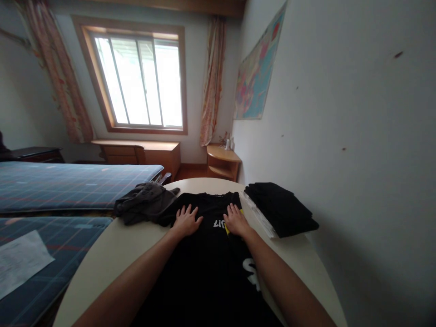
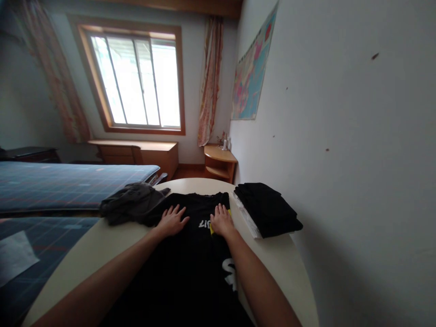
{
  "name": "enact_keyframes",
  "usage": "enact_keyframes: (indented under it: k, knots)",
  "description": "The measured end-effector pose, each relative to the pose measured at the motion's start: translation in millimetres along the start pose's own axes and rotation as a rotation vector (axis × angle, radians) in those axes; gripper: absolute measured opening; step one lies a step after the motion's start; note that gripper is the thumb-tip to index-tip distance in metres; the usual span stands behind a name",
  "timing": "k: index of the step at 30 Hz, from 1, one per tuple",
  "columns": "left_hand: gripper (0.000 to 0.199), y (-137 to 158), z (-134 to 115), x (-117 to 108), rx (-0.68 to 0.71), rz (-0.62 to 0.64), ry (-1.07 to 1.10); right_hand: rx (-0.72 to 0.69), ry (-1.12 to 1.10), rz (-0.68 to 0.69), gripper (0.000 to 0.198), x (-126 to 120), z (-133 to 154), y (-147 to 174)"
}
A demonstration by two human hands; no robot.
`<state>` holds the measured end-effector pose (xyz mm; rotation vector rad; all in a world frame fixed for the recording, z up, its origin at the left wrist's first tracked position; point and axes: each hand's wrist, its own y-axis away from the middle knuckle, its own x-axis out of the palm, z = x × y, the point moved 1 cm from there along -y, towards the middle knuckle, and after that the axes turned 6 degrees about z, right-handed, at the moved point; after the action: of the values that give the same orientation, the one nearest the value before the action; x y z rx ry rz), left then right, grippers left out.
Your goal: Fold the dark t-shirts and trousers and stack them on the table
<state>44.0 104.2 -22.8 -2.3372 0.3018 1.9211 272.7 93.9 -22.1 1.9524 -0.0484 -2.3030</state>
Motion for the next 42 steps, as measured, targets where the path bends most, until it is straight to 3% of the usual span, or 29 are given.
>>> enact_keyframes:
  k: [14,18,22,27,31,34,38,42]
  knots:
    - [0.067,-68,3,0,-0.009,-0.009,-0.001,0.006,-0.033,0.022,0.066,-7,-21,-78]
    - [0.067,-75,2,2,-0.005,-0.038,-0.025,-0.008,-0.037,-0.010,0.065,-8,-25,-87]
    - [0.059,-67,-8,-4,0.014,-0.156,-0.109,-0.019,-0.038,-0.091,0.061,-13,-19,-81]
    - [0.043,-44,-28,-18,0.081,-0.220,-0.148,-0.087,-0.018,-0.221,0.052,-23,-3,-45]
    - [0.033,-9,-47,-20,0.138,-0.200,-0.131,-0.180,-0.005,-0.272,0.044,-26,7,5]
    - [0.038,26,-61,-15,0.178,-0.173,-0.077,-0.206,-0.026,-0.261,0.038,-29,7,50]
    - [0.051,70,-72,-8,0.312,-0.090,0.032,-0.123,-0.053,-0.220,0.034,-37,-1,107]
    - [0.060,100,-71,0,0.384,0.033,0.074,0.015,-0.098,-0.060,0.036,-42,-16,157]
